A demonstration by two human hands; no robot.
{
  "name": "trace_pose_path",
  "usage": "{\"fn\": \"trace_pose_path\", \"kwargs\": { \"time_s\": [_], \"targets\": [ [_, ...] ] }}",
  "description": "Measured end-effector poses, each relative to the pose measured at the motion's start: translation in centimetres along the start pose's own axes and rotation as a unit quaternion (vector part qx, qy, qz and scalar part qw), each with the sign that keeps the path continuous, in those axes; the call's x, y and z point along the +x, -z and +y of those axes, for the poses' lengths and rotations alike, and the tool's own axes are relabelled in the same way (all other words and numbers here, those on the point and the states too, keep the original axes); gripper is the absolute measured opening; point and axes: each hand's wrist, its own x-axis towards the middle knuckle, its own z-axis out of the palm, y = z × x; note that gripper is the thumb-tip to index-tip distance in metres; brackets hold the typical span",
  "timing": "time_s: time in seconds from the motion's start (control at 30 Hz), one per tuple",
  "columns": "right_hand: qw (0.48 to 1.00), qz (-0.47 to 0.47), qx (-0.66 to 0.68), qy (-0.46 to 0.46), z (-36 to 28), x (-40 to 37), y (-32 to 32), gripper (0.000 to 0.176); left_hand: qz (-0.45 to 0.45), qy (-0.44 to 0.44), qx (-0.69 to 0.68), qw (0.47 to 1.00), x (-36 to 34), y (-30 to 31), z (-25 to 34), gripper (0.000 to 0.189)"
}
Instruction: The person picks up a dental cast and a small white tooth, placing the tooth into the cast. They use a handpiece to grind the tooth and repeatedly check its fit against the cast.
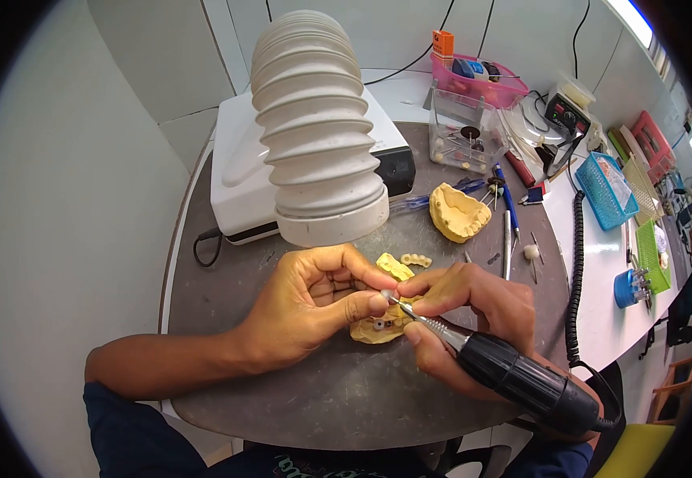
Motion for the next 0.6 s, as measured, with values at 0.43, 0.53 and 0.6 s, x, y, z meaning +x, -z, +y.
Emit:
{"fn": "trace_pose_path", "kwargs": {
  "time_s": [0.43, 0.53, 0.6],
  "targets": [
    [1.000, -0.004, -0.004, 0.004, 0.06, 0.08, 0.05, 0.020, 0.000, 0.009, -0.002, 1.000, -0.03, -0.06, 0.10, 0.011],
    [1.000, -0.002, -0.006, 0.002, 0.00, 0.06, -0.01, 0.020, 0.000, 0.002, -0.006, 1.000, -0.03, -0.09, 0.04, 0.012],
    [1.000, 0.003, -0.007, -0.004, -0.07, 0.05, -0.01, 0.020, 0.001, 0.005, -0.008, 1.000, -0.11, -0.10, 0.07, 0.012]
  ]
}}
